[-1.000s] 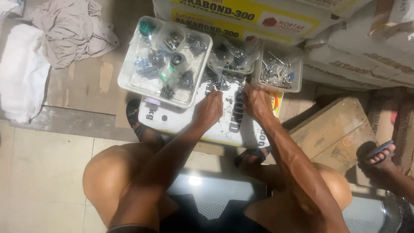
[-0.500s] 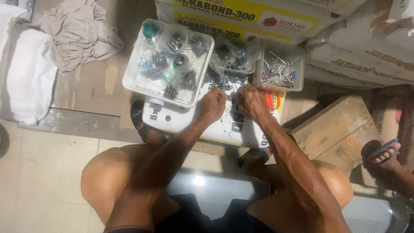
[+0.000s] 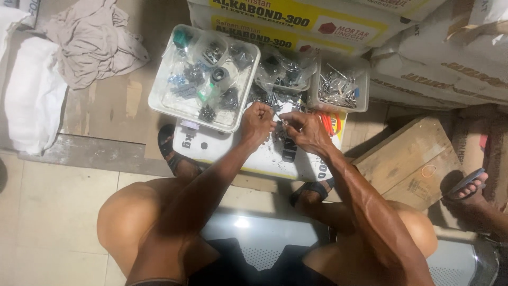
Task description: The person sits on a low stool and sorts small metal fasteners, such as screws and bolts, from a plastic container into smaller plastic bags. They handle the items by hand, picking them up and placing them into the bags.
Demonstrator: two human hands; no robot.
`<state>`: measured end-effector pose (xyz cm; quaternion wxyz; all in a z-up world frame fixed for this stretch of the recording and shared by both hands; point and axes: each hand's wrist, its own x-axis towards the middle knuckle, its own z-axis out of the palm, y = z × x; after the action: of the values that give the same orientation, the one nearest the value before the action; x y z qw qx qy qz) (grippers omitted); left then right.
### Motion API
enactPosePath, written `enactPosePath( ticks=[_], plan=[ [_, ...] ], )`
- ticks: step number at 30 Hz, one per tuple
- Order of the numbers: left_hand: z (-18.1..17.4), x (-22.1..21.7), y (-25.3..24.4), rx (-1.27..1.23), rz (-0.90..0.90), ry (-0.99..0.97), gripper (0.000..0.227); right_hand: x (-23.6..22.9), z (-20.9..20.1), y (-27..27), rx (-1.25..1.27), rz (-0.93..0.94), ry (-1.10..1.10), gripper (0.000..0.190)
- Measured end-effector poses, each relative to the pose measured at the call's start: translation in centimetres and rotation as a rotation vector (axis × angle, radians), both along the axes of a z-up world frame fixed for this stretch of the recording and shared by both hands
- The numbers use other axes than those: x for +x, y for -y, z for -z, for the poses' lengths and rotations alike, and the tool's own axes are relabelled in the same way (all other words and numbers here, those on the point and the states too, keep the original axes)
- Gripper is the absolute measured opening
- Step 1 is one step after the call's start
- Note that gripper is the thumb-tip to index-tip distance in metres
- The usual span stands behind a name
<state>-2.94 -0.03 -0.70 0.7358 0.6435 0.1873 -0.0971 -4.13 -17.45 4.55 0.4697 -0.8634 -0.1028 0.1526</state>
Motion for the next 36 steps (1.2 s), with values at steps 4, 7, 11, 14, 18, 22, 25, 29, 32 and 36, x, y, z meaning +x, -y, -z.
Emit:
enactPosePath(
  ticks=[4,7,11,14,18,22,25,29,32,36],
  plan=[
    [0.1,0.1,-0.2,0.016,0.019,0.016,0.009,0.5,0.2,-0.1,-0.022,-0.010,-0.012,0.032],
    [1.5,0.3,-0.2,0.051,0.050,0.021,0.008,0.8,-0.2,-0.2,0.009,-0.007,-0.016,0.030],
    [5.6,0.6,0.5,0.255,0.124,0.114,0.005,0.6,-0.2,0.0,0.032,0.001,-0.019,0.027],
    [6.1,0.6,0.7,0.270,0.151,0.099,0.006,0.6,0.0,-0.2,0.055,0.004,-0.026,0.025],
    [2.4,0.4,0.1,0.063,0.124,-0.057,0.009,0.7,-0.1,-0.2,0.150,0.041,-0.058,0.022],
    [2.6,0.5,0.2,-0.010,0.150,-0.060,0.013,1.1,-0.1,0.3,0.126,0.007,-0.032,0.023],
    [2.5,0.2,0.1,-0.050,0.134,-0.080,0.014,0.9,-0.5,0.4,0.104,0.028,-0.086,0.020],
    [0.8,0.0,-0.1,-0.038,0.121,-0.058,0.011,1.4,-1.2,0.0,0.155,0.045,-0.140,0.022],
    [2.2,0.0,0.8,-0.032,0.139,-0.032,0.010,1.5,0.3,0.3,0.148,0.046,-0.131,0.022],
    [-0.5,0.0,0.9,-0.075,0.149,-0.027,0.010,1.6,1.8,-0.3,0.113,0.104,-0.012,0.022]
  ],
)
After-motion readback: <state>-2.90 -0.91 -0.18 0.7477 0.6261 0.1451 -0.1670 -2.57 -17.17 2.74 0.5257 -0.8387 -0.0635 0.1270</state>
